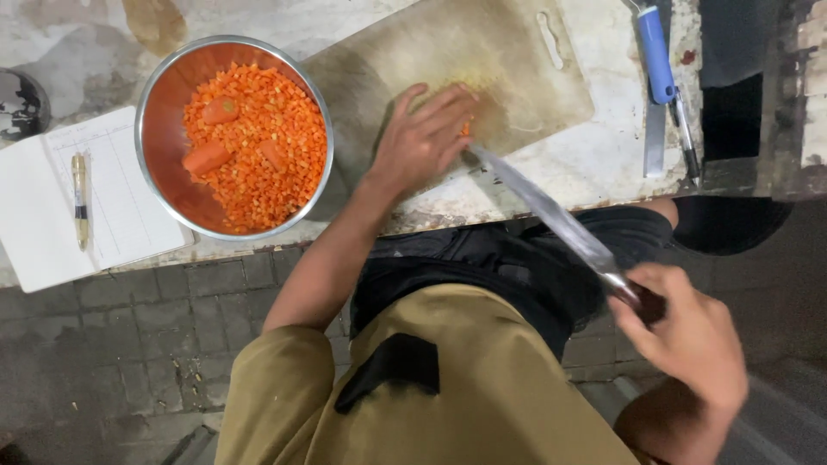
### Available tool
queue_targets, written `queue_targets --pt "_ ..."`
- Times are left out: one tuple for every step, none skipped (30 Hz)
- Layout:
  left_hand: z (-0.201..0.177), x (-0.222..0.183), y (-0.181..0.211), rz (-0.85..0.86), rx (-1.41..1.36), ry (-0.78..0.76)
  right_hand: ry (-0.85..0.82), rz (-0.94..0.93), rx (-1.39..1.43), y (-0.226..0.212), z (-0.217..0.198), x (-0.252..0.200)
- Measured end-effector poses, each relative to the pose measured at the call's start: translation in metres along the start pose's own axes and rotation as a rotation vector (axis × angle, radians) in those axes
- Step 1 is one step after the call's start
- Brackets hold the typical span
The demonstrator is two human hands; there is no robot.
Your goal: Dicing carrots into small pieces on a cutting board and collecting them in a metal bowl.
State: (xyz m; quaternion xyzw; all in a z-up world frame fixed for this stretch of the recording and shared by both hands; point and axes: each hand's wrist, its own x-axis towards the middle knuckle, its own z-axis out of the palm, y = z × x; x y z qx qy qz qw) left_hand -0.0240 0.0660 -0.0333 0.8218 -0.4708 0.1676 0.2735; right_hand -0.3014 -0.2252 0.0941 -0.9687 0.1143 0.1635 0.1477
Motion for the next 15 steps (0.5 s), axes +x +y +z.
queue_targets --pt "-0.003 -0.001 -0.002 -0.064 -0.008 -0.016 0.032 0.028 0.102 0.010 -0.003 -0.009" --pt "-0.002 -0.002 -0.005 -0.061 -0.009 -0.019 0.032 0.030 0.105 0.009 0.002 -0.004" --pt "-0.001 -0.004 -0.007 -0.119 -0.107 0.041 0.059 -0.013 0.380 0.008 0.006 0.001" --pt "-0.001 -0.005 -0.010 -0.175 -0.205 0.101 0.089 -0.057 0.656 0.007 0.010 0.007" --pt "0.001 -0.004 -0.006 -0.170 -0.206 0.099 0.093 -0.055 0.659 0.000 0.031 0.019" --pt "0.002 -0.003 -0.002 -0.323 -0.320 0.117 0.089 -0.060 0.960 -0.006 0.052 0.032" --pt "0.002 -0.003 0.001 -0.476 -0.435 0.133 0.083 -0.064 1.262 -0.013 0.072 0.046" --pt "0.004 0.004 0.011 -0.476 -0.431 0.135 0.082 -0.068 1.263 -0.024 0.080 0.055" --pt "0.005 0.010 0.020 -0.619 -0.382 0.035 0.004 0.060 1.459 -0.036 0.088 0.064" --pt "0.005 0.016 0.029 -0.762 -0.327 -0.062 -0.082 0.189 1.647 -0.048 0.096 0.075" --pt "0.010 0.021 0.035 -0.765 -0.320 -0.055 -0.088 0.180 1.646 -0.058 0.097 0.081" --pt "0.014 0.024 0.042 -0.771 -0.301 -0.089 -0.110 0.205 1.683 -0.068 0.098 0.085" --pt "0.018 0.027 0.049 -0.777 -0.281 -0.124 -0.132 0.230 1.719 -0.079 0.100 0.089" --pt "0.023 0.031 0.051 -0.796 -0.270 -0.112 -0.156 0.220 1.711 -0.087 0.102 0.091" --pt "0.027 0.034 0.053 -0.787 -0.231 -0.125 -0.145 0.227 1.751 -0.096 0.105 0.093"
